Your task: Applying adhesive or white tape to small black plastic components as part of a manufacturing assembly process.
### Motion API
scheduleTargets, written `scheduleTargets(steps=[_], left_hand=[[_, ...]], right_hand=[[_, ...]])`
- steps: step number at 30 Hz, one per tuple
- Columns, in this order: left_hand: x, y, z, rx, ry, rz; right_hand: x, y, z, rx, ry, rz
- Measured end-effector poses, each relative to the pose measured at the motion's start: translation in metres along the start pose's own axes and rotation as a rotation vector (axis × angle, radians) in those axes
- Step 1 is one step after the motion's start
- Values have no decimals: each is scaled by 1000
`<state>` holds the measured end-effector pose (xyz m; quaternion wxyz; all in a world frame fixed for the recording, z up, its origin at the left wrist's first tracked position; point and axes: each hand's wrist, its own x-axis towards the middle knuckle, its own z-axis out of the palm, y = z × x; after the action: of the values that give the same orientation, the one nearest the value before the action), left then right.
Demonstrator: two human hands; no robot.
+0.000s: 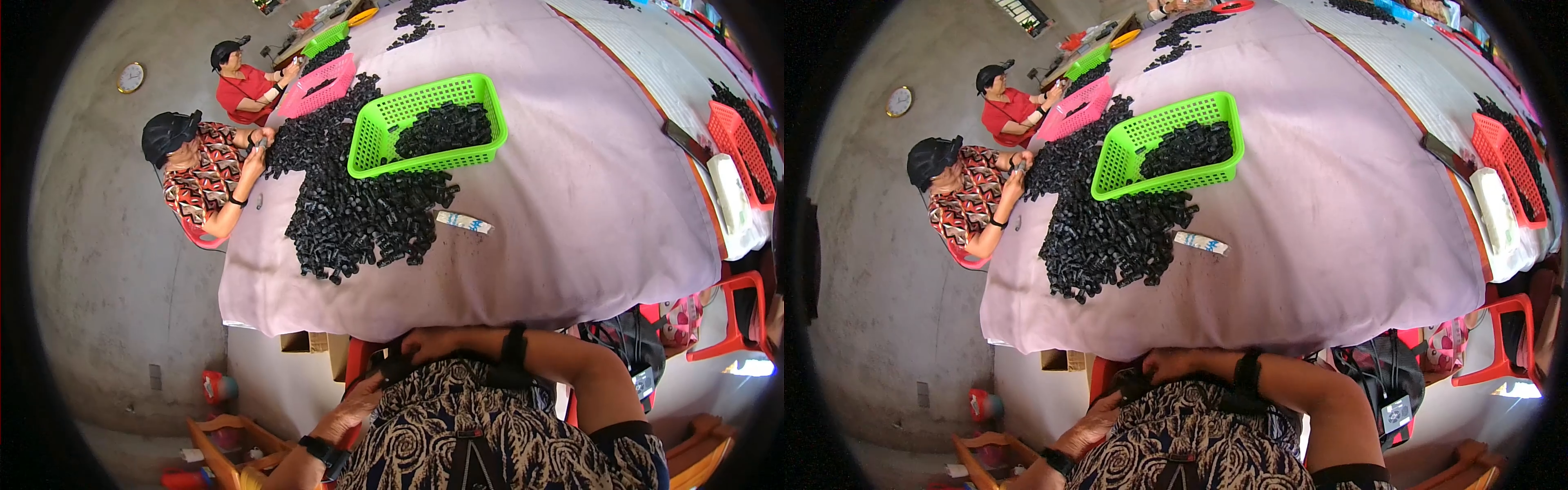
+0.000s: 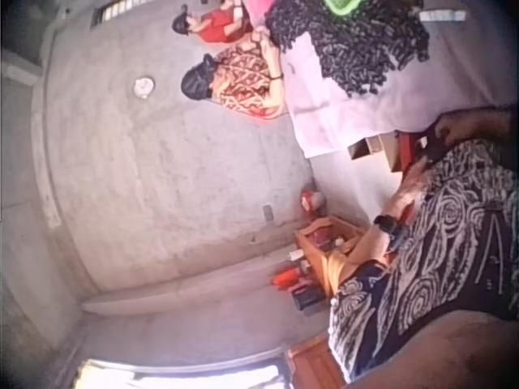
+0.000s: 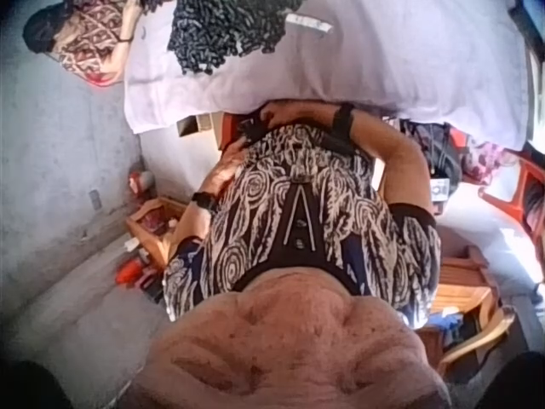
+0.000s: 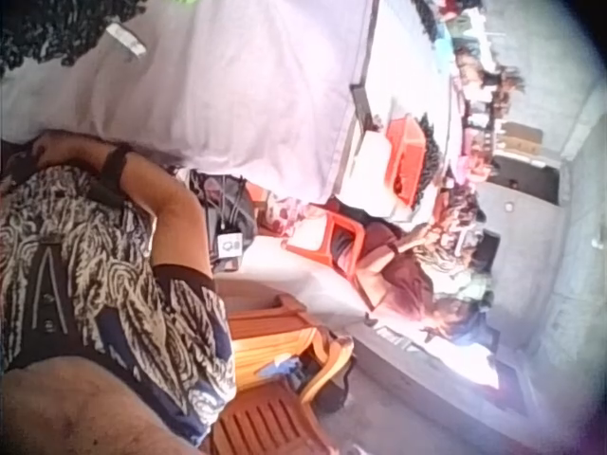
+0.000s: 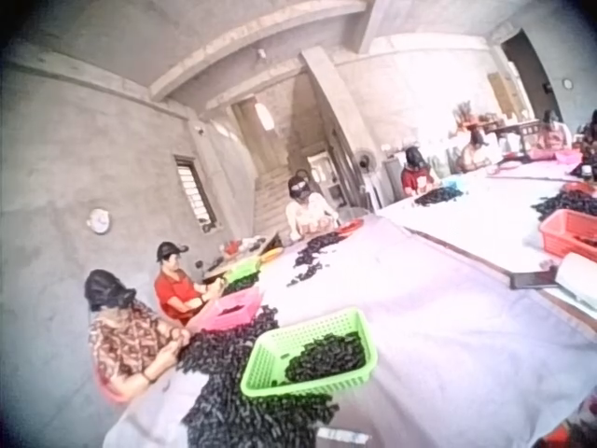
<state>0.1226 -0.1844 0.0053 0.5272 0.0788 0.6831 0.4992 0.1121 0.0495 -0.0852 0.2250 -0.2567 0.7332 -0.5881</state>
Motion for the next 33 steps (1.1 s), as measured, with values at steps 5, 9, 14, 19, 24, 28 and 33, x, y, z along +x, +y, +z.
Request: scheduleTargets(steps=[5,9,14,19,24,28,33], left_hand=[[10,-13,-4,-38,1,31],[3,-5,-1,-162,1,-41],[3,-3,0,-53,17,-90],[3,-19,-8,-207,6,-91],[5,5,7,-144,-20,-112],[11,-20,-3,-11,38,-61],[13,2,3,-78,27,-95]], right_hand=[[1,5,-3,-151,-93,12],[7,28,7,194,-147,164],[5,23,8,129,-44,78],[1,8,3,110,-86,53],[1,4,1,-40,-40,66],[0,0,-1,-23,-19,119],[4,21,6,135,-90,155]])
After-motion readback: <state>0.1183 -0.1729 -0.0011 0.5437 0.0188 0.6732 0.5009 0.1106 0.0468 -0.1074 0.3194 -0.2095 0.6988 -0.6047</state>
